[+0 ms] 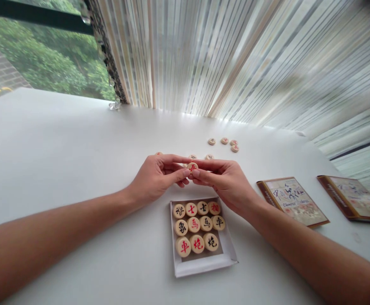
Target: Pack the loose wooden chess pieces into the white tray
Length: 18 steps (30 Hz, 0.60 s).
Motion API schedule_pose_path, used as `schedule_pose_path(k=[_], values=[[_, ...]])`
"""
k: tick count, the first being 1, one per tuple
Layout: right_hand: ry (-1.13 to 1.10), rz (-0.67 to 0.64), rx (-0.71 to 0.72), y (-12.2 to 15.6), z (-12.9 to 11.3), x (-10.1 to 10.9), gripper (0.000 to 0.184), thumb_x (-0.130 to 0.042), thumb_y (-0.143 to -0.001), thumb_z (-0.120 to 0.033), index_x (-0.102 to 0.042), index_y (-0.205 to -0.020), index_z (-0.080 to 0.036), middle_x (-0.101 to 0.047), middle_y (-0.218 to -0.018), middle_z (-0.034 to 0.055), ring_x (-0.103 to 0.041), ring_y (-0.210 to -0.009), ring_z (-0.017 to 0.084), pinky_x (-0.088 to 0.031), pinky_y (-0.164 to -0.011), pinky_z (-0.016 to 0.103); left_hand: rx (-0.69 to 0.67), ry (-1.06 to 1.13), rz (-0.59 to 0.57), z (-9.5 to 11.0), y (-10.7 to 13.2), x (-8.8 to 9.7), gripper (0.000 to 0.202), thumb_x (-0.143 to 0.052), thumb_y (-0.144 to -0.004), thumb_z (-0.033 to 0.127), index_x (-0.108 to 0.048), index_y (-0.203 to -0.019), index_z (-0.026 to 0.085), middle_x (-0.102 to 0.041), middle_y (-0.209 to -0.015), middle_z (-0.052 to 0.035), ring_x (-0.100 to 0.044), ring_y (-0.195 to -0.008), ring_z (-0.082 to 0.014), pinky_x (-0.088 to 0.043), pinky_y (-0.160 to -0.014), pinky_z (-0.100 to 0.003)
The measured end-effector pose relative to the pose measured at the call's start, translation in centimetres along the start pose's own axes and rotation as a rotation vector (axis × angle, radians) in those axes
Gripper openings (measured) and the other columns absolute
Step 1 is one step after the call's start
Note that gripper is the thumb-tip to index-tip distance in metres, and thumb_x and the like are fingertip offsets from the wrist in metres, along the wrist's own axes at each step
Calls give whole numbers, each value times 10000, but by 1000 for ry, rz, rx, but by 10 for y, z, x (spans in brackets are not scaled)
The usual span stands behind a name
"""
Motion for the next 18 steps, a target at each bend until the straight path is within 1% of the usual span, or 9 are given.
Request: schedule_pose_path(k=[6, 11, 15, 18], values=[[77, -16, 67, 2, -4, 0, 390, -1030, -617, -359, -884, -932, -182, -828, -793, 72, -733, -687, 154, -632, -713, 307, -26, 31, -56, 5, 2, -5, 309, -879, -866, 259, -830, -1133, 112, -843, -842, -79, -800, -725, -157, -684, -699, -218], [83, -25, 80, 1, -5, -2, 352, -1040, -595, -357, -861, -826, -162, -803, -738, 65, -697, -628, 140, -567, -576, 248, -71, -8, -49, 5, 7, -8, 275, -872, -866, 203, -838, -1128, 126, -850, -850, -67, -807, -736, -143, -683, -711, -180], [86, -43, 89, 1, -6, -3, 302, -1022, -641, -367, -845, -779, -165, -787, -704, 57, -682, -612, 131, -550, -571, 238, -128, -2, -49, 6, 9, -10, 218, -825, -902, 156, -836, -1119, 130, -852, -867, -67, -818, -764, -149, -686, -721, -186], [79, -60, 95, 2, -8, -4, 282, -1007, -672, -388, -847, -763, -175, -774, -675, 44, -669, -599, 116, -551, -591, 234, -138, 13, -43, 8, 9, -10, 219, -841, -877, 130, -832, -1097, 123, -852, -866, -72, -824, -772, -163, -689, -719, -199]])
Point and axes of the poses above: each hand's wrist, its own y-axis away from the middle knuckle, its own x-axis out of the back of the hand, z = x × y, the point moved 3 cm from there along -y, towards the middle knuckle
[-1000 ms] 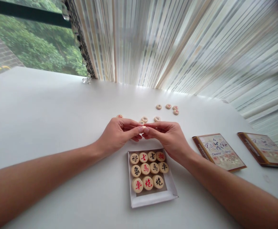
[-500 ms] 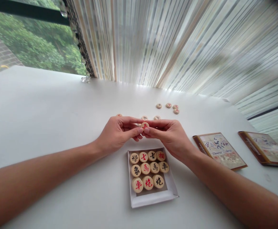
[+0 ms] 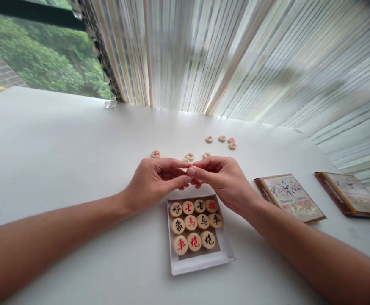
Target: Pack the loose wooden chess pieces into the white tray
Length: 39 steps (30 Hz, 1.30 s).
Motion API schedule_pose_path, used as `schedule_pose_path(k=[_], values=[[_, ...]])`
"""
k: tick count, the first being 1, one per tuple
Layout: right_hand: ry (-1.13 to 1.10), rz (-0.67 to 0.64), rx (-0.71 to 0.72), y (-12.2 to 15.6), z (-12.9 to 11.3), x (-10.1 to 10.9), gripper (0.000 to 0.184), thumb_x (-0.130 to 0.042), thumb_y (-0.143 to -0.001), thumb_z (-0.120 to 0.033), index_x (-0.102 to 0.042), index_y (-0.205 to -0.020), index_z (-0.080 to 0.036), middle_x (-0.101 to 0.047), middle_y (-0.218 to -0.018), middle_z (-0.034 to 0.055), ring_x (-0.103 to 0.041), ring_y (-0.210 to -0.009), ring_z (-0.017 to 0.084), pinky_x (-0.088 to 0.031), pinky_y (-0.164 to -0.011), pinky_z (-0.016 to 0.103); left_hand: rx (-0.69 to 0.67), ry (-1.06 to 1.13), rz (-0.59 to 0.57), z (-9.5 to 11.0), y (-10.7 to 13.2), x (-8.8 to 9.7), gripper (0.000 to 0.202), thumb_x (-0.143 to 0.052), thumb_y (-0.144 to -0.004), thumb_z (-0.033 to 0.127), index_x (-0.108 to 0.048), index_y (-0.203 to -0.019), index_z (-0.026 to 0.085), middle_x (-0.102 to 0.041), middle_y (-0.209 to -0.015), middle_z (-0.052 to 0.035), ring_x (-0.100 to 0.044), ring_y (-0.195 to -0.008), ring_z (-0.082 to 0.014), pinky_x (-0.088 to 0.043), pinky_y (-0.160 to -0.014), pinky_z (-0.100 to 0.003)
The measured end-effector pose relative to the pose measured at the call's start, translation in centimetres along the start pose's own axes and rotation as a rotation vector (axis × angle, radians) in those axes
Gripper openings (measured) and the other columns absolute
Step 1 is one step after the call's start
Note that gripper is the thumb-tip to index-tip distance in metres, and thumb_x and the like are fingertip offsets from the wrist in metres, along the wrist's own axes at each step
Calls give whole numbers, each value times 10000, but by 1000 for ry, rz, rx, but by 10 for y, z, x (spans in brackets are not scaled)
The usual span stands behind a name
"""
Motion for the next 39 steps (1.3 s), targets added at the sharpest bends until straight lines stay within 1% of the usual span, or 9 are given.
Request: schedule_pose_path(k=[5, 13, 20, 22, 26, 29, 33, 36, 39], values=[[10, -32, 28, 1, -3, -2, 252, -984, -717, -396, -878, -827, -195, -779, -678, 40, -685, -617, 119, -573, -620, 241, 8, -4, 24, 2, -2, 2, 177, -864, -862, 149, -831, -1035, 130, -842, -807, -52, -815, -714, -153, -678, -661, -182], [29, -58, 61, 3, -7, -1, 262, -967, -757, -352, -889, -972, -224, -808, -745, 38, -715, -686, 130, -607, -686, 264, 59, 98, 36, -2, -4, 4, 191, -889, -847, 178, -835, -1022, 124, -845, -804, -60, -828, -725, -182, -703, -666, -226], [-6, -6, -28, 3, -4, 0, 365, -1025, -649, -323, -881, -966, -211, -849, -889, 64, -760, -779, 150, -640, -795, 297, 97, 123, 60, -1, -5, 5, 188, -898, -833, 177, -850, -1007, 125, -840, -775, -61, -823, -682, -186, -707, -657, -232], [-19, 10, -38, 3, -3, 0, 371, -1041, -608, -308, -877, -924, -205, -844, -868, 55, -755, -763, 143, -637, -778, 282, 98, 124, 60, 0, -4, 5, 172, -887, -845, 177, -851, -1006, 127, -843, -792, -62, -820, -673, -178, -705, -655, -223], [-3, 28, -7, 3, -3, -1, 365, -1056, -560, -318, -862, -839, -184, -801, -746, 33, -716, -663, 133, -609, -661, 259, 68, 112, 46, 1, -3, 2, 151, -868, -859, 159, -849, -1005, 124, -849, -828, -64, -821, -692, -170, -710, -678, -222], [29, 37, 11, 3, -5, -1, 359, -1047, -579, -364, -855, -813, -171, -777, -693, 33, -694, -620, 135, -590, -613, 262, 48, 105, 27, 1, -2, 1, 157, -855, -873, 156, -839, -1025, 120, -851, -847, -65, -828, -731, -172, -715, -710, -231], [60, 16, 56, 4, -7, -2, 329, -1013, -659, -396, -864, -845, -169, -781, -691, 43, -698, -629, 140, -595, -618, 268, 49, 88, 9, 1, -2, 1, 207, -874, -857, 173, -811, -1046, 116, -847, -831, -65, -829, -752, -178, -707, -707, -230], [58, -12, 85, 5, -7, -2, 288, -984, -723, -371, -877, -917, -188, -802, -723, 42, -727, -661, 146, -624, -656, 279, 48, 65, 24, 1, -3, 3, 224, -895, -842, 211, -787, -1013, 117, -840, -808, -65, -822, -736, -182, -695, -684, -236], [55, -8, 93, 5, -6, 0, 304, -981, -732, -331, -874, -988, -204, -835, -816, 48, -770, -728, 164, -669, -748, 321, 60, 39, 52, 1, -4, 4, 267, -915, -823, 263, -772, -997, 120, -835, -798, -68, -815, -728, -196, -692, -676, -266]])
Point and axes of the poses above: each hand's wrist, its own y-axis away from the middle knuckle, its own x-axis out of the back of the hand, z = x × y, the point moved 3 cm from there along -y, towards the middle knuckle
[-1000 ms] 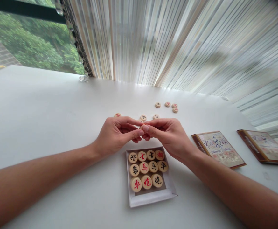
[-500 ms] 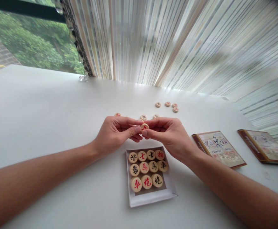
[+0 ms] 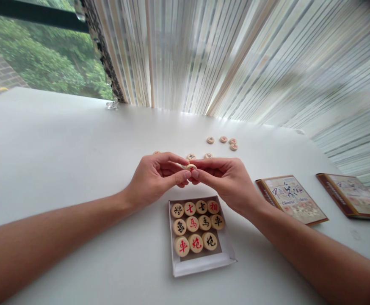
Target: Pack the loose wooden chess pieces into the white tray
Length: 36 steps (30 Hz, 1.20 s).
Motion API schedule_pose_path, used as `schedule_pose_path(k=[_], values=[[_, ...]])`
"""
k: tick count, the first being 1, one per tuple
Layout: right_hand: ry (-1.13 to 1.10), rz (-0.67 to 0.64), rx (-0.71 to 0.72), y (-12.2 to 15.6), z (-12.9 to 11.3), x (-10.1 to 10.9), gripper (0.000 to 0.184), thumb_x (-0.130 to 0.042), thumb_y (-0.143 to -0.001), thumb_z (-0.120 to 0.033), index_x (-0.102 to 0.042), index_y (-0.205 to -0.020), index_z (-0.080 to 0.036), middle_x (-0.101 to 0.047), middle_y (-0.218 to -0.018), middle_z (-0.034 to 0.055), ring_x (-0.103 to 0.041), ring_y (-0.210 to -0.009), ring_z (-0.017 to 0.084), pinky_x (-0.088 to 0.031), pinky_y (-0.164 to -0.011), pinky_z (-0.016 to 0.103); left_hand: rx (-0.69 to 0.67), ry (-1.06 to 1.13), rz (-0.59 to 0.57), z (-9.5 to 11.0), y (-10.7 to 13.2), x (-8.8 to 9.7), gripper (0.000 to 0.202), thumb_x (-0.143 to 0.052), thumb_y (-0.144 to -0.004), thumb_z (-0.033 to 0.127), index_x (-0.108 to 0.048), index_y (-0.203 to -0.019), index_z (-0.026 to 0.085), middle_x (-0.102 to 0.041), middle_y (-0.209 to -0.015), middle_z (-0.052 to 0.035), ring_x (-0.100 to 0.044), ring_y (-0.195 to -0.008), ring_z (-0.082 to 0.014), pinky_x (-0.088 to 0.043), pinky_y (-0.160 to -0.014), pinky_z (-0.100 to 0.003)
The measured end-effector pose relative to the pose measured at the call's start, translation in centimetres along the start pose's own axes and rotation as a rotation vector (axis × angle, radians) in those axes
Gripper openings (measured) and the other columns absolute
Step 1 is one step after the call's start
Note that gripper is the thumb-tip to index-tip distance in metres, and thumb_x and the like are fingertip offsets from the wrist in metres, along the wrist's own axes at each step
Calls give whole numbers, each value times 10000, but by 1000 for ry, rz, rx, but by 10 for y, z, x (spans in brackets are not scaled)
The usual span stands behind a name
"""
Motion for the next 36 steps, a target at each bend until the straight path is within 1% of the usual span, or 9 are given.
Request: schedule_pose_path(k=[5, 10, 14, 16, 23, 26, 29, 34, 36], values=[[21, 15, 67, 0, 2, 2, 350, -999, -698, -280, -854, -1005, -196, -854, -959, 73, -811, -884, 222, -693, -892, 409, 2, -17, 35, -1, 0, 1, 329, -938, -787, 314, -790, -1010, 123, -840, -836, -76, -806, -719, -195, -694, -692, -287], [79, -4, 189, 1, 3, 4, 315, -951, -777, -241, -827, -1065, -204, -849, -990, 66, -816, -906, 216, -695, -914, 402, -9, -25, 56, 0, 1, 1, 310, -925, -801, 309, -801, -1016, 123, -835, -843, -74, -790, -697, -178, -688, -682, -276], [266, -19, 318, 3, 0, 5, 281, -868, -877, -238, -819, -1152, -211, -828, -1066, 86, -808, -938, 231, -694, -920, 439, -13, -8, 45, -1, 1, 3, 299, -899, -835, 278, -798, -1069, 123, -837, -869, -73, -788, -693, -165, -688, -694, -271], [337, -19, 344, 4, -1, 5, 278, -856, -892, -247, -824, -1165, -212, -818, -1074, 96, -801, -930, 237, -696, -893, 442, -16, 1, 28, -3, 1, 3, 306, -898, -838, 266, -802, -1091, 123, -835, -863, -70, -790, -699, -163, -687, -700, -265], [318, 4, 250, 3, -3, 7, 287, -909, -846, -333, -854, -1100, -212, -842, -997, 92, -797, -858, 225, -685, -805, 386, 6, 1, 14, -4, 0, 4, 309, -908, -830, 287, -834, -1077, 117, -835, -835, -80, -787, -679, -172, -688, -692, -269], [294, 5, 203, 1, -4, 7, 243, -905, -844, -398, -873, -997, -212, -826, -813, 57, -760, -703, 183, -650, -660, 311, 2, -30, 9, -1, -1, 3, 272, -888, -850, 316, -846, -1035, 121, -834, -828, -83, -784, -676, -178, -690, -675, -274], [308, -11, 163, 0, -6, 5, 275, -874, -863, -473, -881, -918, -204, -777, -683, 39, -703, -601, 156, -595, -555, 266, 0, -46, -10, 0, 0, 2, 258, -886, -849, 329, -847, -992, 118, -834, -841, -87, -781, -677, -177, -690, -664, -270], [294, -57, 84, 0, -10, 3, 352, -842, -872, -541, -883, -897, -192, -756, -660, 45, -674, -597, 151, -565, -541, 252, 3, -2, -30, -2, 3, -1, 396, -891, -829, 214, -792, -1201, 120, -823, -813, -56, -776, -685, -156, -694, -680, -253], [294, -68, 67, 0, -11, 2, 339, -850, -864, -533, -881, -888, -196, -743, -643, 36, -648, -580, 140, -532, -530, 244, -2, 22, -49, -3, 4, -2, 412, -885, -823, 175, -782, -1218, 123, -821, -816, -51, -778, -711, -152, -695, -693, -245]])
Point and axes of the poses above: each hand's wrist, its own y-axis away from the middle knuckle, its own x-axis out of the back of the hand, z = x × y, the point moved 3 cm from there along -y, towards the middle knuckle
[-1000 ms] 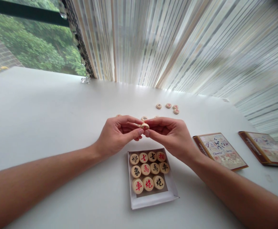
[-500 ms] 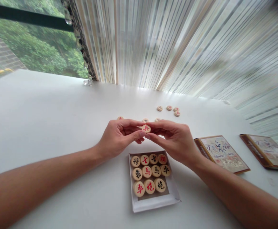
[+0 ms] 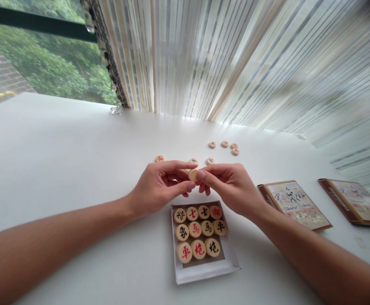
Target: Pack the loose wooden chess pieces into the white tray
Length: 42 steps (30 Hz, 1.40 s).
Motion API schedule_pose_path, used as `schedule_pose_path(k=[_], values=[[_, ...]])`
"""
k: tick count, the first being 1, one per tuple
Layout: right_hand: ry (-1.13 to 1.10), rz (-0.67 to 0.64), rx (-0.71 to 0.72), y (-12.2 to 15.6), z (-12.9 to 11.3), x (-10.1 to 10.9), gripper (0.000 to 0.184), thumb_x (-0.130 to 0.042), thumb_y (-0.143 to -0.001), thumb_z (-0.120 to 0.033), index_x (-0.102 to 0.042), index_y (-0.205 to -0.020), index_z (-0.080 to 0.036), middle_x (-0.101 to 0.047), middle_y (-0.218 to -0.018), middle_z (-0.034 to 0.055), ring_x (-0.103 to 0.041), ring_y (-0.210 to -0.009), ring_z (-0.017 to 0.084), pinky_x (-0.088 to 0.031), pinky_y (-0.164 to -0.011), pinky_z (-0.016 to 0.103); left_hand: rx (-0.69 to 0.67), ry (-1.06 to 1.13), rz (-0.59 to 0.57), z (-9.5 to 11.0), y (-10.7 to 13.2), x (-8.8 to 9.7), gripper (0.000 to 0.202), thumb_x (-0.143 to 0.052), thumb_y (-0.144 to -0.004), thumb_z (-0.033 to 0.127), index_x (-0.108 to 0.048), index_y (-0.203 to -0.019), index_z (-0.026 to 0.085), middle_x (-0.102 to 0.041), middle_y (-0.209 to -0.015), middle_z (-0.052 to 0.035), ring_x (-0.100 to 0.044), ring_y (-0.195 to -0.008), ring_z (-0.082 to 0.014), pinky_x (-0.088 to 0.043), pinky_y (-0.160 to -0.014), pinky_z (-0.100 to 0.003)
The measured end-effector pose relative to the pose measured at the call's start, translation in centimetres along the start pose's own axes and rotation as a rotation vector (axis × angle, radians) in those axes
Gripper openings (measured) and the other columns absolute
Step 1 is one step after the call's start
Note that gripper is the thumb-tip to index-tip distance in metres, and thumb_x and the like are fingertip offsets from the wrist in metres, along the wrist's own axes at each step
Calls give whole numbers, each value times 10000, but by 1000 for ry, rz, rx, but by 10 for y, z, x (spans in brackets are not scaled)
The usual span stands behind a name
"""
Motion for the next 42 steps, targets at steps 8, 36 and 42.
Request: schedule_pose_path(k=[8, 36, 42], values=[[22, -27, -59, 4, 5, -4, 326, -921, -787, -494, -815, -795, -186, -777, -739, 59, -630, -634, 160, -480, -576, 286, -23, -102, -49, 0, 5, -2, 306, -834, -877, 195, -812, -1176, 137, -823, -882, -77, -780, -743, -156, -693, -712, -243], [-138, -131, -119, 0, 3, -7, 321, -891, -810, -469, -757, -804, -177, -713, -759, 28, -609, -704, 154, -465, -647, 285, -86, -63, -6, 2, 4, -2, 266, -858, -835, 103, -823, -1093, 155, -829, -862, -42, -753, -689, -103, -652, -646, -155], [-29, -73, -92, 2, 11, -7, 385, -938, -756, -493, -708, -762, -185, -678, -719, 13, -584, -656, 143, -471, -573, 268, -135, -153, -20, 3, 7, -1, 218, -827, -876, 141, -825, -1093, 133, -810, -894, -64, -725, -680, -100, -655, -672, -186]])
Point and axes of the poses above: each hand's wrist, its own y-axis away from the middle knuckle, its own x-axis out of the back of the hand, z = x × y, the point moved 3 cm from there along -y, towards the middle knuckle
